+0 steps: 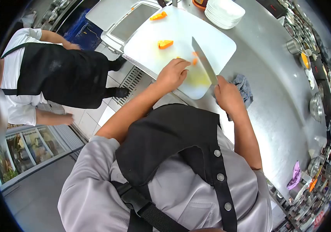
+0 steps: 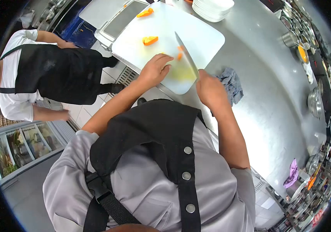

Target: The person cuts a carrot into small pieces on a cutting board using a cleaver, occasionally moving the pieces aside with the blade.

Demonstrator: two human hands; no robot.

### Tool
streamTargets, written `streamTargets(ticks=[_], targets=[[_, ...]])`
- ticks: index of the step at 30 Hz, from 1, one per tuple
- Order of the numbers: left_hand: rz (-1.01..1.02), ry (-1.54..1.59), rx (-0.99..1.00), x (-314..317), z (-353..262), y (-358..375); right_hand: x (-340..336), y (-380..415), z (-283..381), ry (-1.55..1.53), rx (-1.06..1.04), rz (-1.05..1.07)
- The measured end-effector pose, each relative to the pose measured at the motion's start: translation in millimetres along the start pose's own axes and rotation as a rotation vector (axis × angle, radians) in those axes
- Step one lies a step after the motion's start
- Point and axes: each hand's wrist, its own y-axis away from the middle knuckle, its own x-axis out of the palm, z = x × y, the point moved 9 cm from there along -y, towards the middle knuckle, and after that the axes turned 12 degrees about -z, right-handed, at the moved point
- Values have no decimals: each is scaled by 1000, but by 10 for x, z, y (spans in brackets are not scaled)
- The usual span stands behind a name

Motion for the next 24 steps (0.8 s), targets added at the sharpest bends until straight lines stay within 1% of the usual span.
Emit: streamTargets(ticks=[1, 2, 3, 5, 6, 7, 9, 10, 11, 12, 13, 14, 15, 16, 17, 18, 19, 20, 21, 22, 23, 24], targets=[[64, 14, -53, 21, 48, 27, 8, -6, 74, -136, -113, -64], [6, -19, -173, -190, 303, 75, 156, 55, -84, -519, 146, 48], [-58, -16, -282, -340, 491, 125, 117, 101, -96, -518, 143, 54], [-178, -74, -395, -595, 869, 206, 202, 280, -194, -941, 404, 273], [-184, -77, -397, -663, 948, 172, 305, 376, -325, -1044, 497, 282], [-225, -86, -439, -747, 1040, 144, 363, 456, -402, -1041, 492, 285], [-275, -90, -487, -798, 1175, 44, 490, 625, -467, -1222, 573, 375], [-234, -96, -464, -751, 1180, -56, 519, 686, -469, -1251, 627, 414], [-193, -101, -437, -701, 1174, -162, 522, 654, -443, -1245, 620, 415], [-85, -110, -460, -607, 1167, -249, 550, 636, -360, -1197, 591, 452], [-90, -108, -458, -554, 1186, -288, 586, 619, -272, -1150, 563, 488], [-81, -176, -384, -492, 1150, -366, 616, 541, -183, -1102, 497, 517], [-73, -245, -307, -451, 1132, -446, 672, 438, -156, -1100, 492, 510], [13, -216, -391, -370, 1253, -460, 740, 338, -121, -1066, 459, 519], [5, -214, -383, -389, 1298, -503, 783, 273, -72, -1032, 425, 527], [24, -182, -363, -364, 1405, -499, 688, 232, 16, -1039, 474, 466], [43, -149, -346, -379, 1461, -523, 658, 225, 22, -1034, 464, 462], [34, -147, -344, -436, 1546, -547, 589, 207, -33, -1093, 510, 350], [11, -173, -279, -514, 1556, -579, 529, 222, -97, -1148, 556, 237], [-12, -199, -215, -577, 1551, -590, 525, 271, -199, -1228, 556, 230], [-23, -199, -221, -610, 1588, -569, 520, 350, -285, -1362, 601, 241], [-58, -87, -298, -635, 1679, -516, 512, 415, -389, -1396, 625, 219]])
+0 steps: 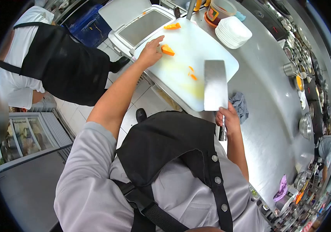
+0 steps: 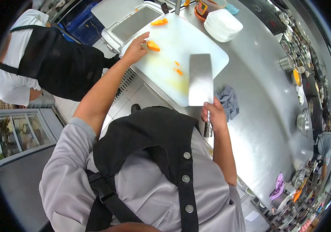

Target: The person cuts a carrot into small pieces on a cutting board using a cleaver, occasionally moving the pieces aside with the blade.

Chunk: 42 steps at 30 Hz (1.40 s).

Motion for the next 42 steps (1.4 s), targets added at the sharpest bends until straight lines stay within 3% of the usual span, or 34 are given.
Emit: streamTargets(ticks=[1, 8, 11, 13, 17, 19, 20, 22, 24, 26, 31, 42], targets=[[-14, 113, -79, -21, 87, 29, -114, 10, -56, -43, 5, -19], [-132, 26, -30, -175, 19, 313, -385, 17, -424, -192, 131, -177], [-186, 11, -36, -201, 57, 311, -352, -24, -470, -211, 118, -119], [-217, 180, -189, -226, 204, 279, -341, -8, -463, -206, 98, -137], [-108, 195, -322, -172, 370, 129, -243, 45, -501, -210, 43, -174], [24, 379, -623, -144, 439, 195, -154, 84, -545, -200, 30, -217], [43, 384, -620, -229, 378, 228, -118, 105, -549, -176, 16, -247], [318, 237, -496, -322, 147, 532, -32, 154, -577, -183, 13, -304], [495, 478, -493, -334, 114, 1103, 19, 195, -608, -190, 22, -355], [307, 899, -833, -460, 154, 1763, 79, 212, -639, -191, 22, -379], [335, 762, -726, -852, 699, 2210, 379, 244, -733, -237, 14, -426], [343, 432, -417, -920, 1634, 2594, 762, 358, -951, -269, 6, -576]])
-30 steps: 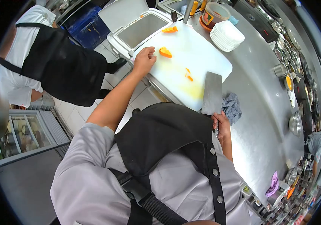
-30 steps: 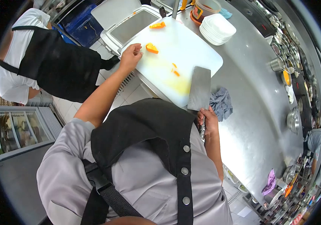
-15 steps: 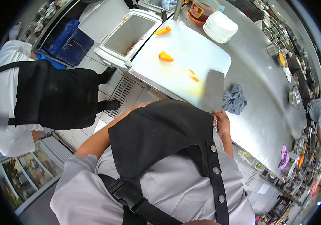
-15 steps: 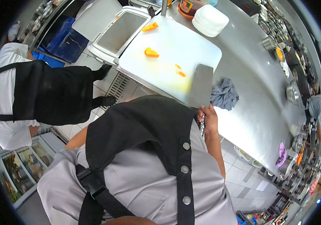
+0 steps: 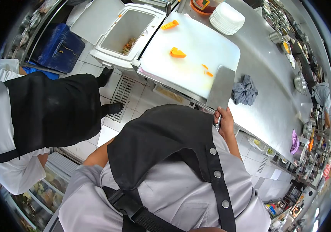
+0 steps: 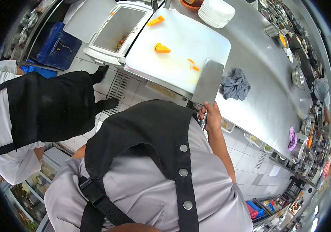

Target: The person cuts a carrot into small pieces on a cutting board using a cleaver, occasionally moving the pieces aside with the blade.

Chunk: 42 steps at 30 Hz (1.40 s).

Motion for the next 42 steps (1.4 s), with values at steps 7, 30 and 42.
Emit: streamTargets(ticks=[7, 30, 42], targets=[[-133, -266, 186, 58, 308, -373, -102, -237, 408, 170, -100, 53], [-41, -642, 567, 1146, -2432, -2170, -235, -536, 516, 113, -26, 238], [-106, -484, 527, 1009, -2350, -1951, -264, -472, 395, 102, -13, 227]])
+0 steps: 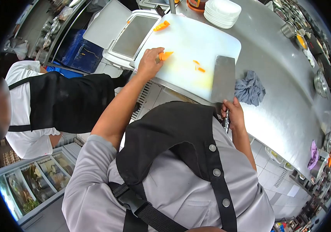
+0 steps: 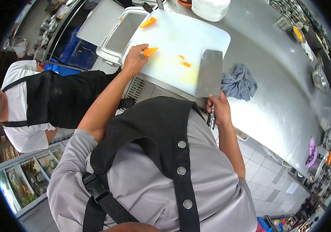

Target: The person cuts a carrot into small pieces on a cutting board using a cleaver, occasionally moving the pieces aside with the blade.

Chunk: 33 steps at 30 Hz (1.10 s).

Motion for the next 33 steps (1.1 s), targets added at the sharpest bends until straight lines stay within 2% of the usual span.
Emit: streamTargets(ticks=[2, 7, 12, 16, 18, 33], targets=[[-91, -156, 302, -98, -213, 32, 2, -4, -57, -2, 10, 1], [-45, -121, 235, -151, -87, 62, 29, 5, -8, 14, -4, 1], [-90, -160, 138, -240, 26, 139, 31, -6, -29, 30, -25, -8], [-96, -162, 152, -266, 23, 159, 47, -9, -17, 22, -14, -7], [-103, -146, 220, -270, -62, 207, 59, -17, -15, 26, -15, 1], [-96, -37, 191, -263, -125, 283, 103, -71, 59, 2, -29, 2]])
